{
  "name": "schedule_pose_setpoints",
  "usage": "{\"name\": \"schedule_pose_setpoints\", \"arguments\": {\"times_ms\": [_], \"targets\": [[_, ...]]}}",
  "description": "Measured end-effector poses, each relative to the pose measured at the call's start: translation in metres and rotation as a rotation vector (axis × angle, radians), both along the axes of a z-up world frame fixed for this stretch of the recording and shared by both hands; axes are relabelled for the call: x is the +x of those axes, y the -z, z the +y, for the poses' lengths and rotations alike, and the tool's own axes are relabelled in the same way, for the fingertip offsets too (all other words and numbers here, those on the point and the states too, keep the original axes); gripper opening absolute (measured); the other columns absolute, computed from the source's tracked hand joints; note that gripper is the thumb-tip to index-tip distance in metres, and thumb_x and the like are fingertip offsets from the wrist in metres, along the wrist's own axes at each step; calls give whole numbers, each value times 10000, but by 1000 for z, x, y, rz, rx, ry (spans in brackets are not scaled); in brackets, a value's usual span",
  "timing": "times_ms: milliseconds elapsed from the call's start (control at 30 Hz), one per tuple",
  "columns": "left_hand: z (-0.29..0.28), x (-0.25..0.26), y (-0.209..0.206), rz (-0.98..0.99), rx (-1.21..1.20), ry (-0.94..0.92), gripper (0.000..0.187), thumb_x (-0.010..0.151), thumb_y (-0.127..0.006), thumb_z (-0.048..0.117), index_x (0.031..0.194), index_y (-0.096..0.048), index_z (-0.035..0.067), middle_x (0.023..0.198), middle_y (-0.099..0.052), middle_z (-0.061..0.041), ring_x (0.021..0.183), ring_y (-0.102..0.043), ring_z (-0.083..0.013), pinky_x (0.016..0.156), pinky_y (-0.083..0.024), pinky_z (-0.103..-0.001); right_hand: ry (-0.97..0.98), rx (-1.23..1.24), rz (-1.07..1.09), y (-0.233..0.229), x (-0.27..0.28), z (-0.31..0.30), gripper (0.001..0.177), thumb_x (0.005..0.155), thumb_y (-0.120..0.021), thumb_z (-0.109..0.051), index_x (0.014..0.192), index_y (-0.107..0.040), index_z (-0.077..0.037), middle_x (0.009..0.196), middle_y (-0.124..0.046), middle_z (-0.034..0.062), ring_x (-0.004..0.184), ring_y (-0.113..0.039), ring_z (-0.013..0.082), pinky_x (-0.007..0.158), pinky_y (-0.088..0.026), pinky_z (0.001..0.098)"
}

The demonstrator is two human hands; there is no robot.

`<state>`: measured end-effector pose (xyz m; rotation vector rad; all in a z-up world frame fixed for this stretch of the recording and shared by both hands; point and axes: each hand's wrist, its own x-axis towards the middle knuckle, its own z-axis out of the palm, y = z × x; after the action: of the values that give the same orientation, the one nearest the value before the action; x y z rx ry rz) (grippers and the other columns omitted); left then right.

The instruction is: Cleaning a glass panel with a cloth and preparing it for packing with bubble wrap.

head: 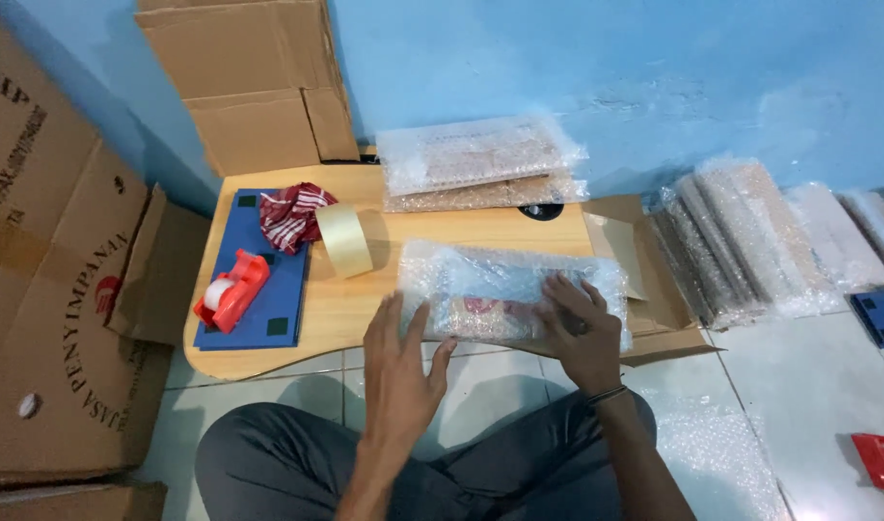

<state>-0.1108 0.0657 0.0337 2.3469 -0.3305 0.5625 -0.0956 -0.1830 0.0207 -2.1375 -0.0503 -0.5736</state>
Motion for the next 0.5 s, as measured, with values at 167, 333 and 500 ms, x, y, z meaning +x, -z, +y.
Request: {"name": "schedule_pose_setpoints", "arguments": {"times_ms": [167,333,500], "targets": [[-3,-37,-3,211,-338,-109,422,839,-801,223,1209,-692,51,1131,-599,-107,954,-574,-239,839,-499,-370,60,217,-44,-5,-10,-3,239,905,-721,-30,1142,-747,-12,1161,-767,137,1194,-688,207,1200,-440,354],[-19,-53,67,592,-1220,-9,397,889,-715,-40,1258,-570,-25,994,-665,-113,870,-701,-208,847,-575,-328,29,241,-188,-13,-20,-3,179,928,-685,37,1104,-720,36,1130,-754,146,1179,-709,270,1183,-505,403],[-41,-35,32,802,-1545,-137,512,930,-650,59,1371,-391,45,1246,-648,-212,1111,-688,-349,926,-548,-430,111,-302,-265,-33,0,-27,171,842,-798,-44,1005,-754,-17,1221,-734,140,1171,-685,287,1008,-531,425]]}}
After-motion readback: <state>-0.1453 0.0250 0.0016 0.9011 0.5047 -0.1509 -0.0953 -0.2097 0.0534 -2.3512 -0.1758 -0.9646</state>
